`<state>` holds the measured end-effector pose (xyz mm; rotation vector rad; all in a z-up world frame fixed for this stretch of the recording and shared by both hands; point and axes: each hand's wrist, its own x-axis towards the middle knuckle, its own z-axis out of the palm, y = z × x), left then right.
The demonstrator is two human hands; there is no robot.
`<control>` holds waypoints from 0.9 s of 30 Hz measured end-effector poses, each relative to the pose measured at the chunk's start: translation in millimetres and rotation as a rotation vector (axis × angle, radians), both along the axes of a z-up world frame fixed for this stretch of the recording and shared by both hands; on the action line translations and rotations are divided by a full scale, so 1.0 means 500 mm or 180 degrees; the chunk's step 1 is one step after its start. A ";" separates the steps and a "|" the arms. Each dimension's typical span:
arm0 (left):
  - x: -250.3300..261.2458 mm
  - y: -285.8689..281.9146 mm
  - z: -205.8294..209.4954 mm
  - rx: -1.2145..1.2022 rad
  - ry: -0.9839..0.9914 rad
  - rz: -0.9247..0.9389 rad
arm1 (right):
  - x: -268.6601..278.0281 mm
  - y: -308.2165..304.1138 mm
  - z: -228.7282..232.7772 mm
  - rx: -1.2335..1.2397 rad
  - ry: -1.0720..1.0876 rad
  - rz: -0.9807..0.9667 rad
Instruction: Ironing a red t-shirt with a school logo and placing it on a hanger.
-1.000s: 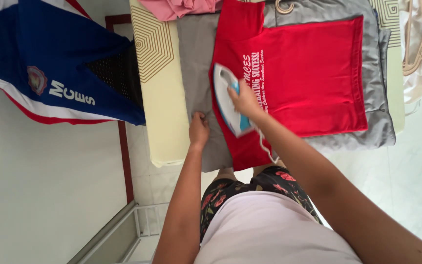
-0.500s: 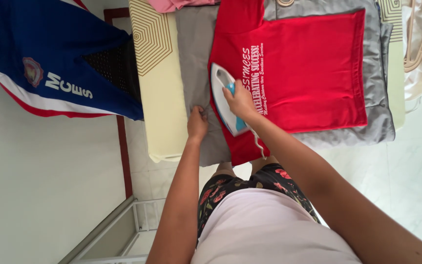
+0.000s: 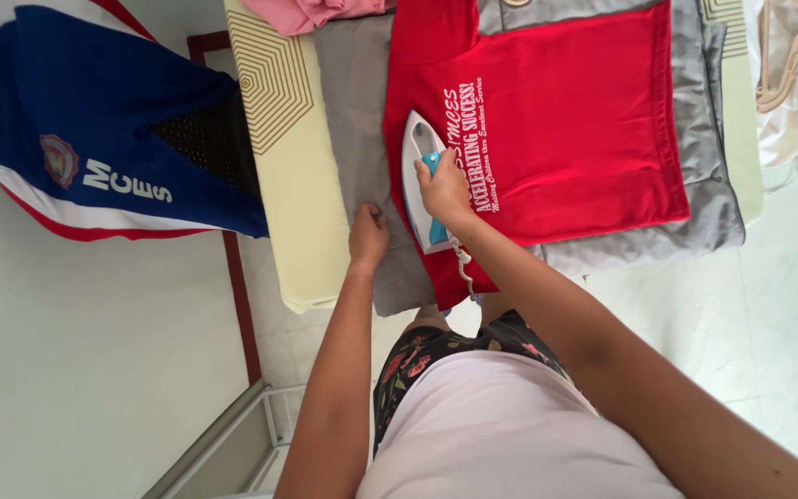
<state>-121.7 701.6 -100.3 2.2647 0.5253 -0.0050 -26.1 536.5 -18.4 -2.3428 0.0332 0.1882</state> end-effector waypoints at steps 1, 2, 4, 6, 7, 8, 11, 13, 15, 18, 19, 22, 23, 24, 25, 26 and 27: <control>-0.001 -0.001 0.004 0.0112 -0.0085 -0.0066 | -0.007 0.000 -0.012 0.0012 -0.0044 -0.0075; 0.015 -0.005 0.026 0.0119 -0.0116 -0.0087 | -0.008 -0.009 -0.002 0.0019 -0.0075 -0.0096; 0.042 -0.012 0.067 0.0346 -0.0330 -0.0122 | -0.014 -0.024 0.014 0.0106 -0.0134 -0.0047; 0.071 -0.010 0.081 0.0208 -0.0300 -0.0027 | 0.005 -0.031 0.108 0.0307 0.0151 -0.0149; 0.079 -0.010 0.087 0.0068 -0.0253 0.0077 | 0.010 -0.035 0.155 0.0505 0.0453 -0.0239; 0.100 -0.013 0.082 0.0063 -0.0265 0.0071 | 0.026 -0.037 0.163 0.0501 0.0440 -0.0245; 0.160 -0.021 0.058 -0.0167 0.0005 0.0216 | 0.073 -0.039 0.136 0.0794 0.0957 -0.0493; 0.166 -0.029 0.030 0.0097 0.0229 0.0212 | 0.084 -0.039 0.045 0.0369 0.0583 -0.0386; 0.171 -0.026 0.002 0.0153 0.0214 0.0187 | 0.119 -0.028 0.018 0.0172 0.0288 -0.0327; 0.164 -0.017 -0.008 0.0155 0.0259 0.0184 | 0.175 0.000 -0.007 0.0008 -0.0032 -0.0335; 0.160 -0.016 -0.007 0.0083 0.0294 0.0212 | 0.195 0.009 -0.014 0.0025 -0.0085 -0.0398; 0.159 -0.013 -0.007 -0.0079 0.0407 0.0272 | 0.194 0.010 -0.017 0.0024 -0.0110 -0.0335; 0.156 -0.013 -0.011 -0.0080 0.0412 0.0265 | 0.179 0.007 -0.009 0.0022 -0.0105 -0.0341; 0.156 -0.011 -0.015 -0.0098 0.0378 0.0248 | 0.167 0.006 0.001 0.0038 -0.0038 -0.0231; 0.156 -0.009 -0.019 -0.0116 0.0344 0.0231 | 0.155 0.004 0.010 0.0054 0.0029 -0.0122; 0.158 -0.008 -0.017 -0.0115 0.0333 0.0230 | 0.167 0.007 0.008 0.0056 0.0018 -0.0123; 0.160 -0.006 -0.016 -0.0130 0.0284 0.0221 | 0.179 0.010 0.006 0.0067 0.0011 -0.0083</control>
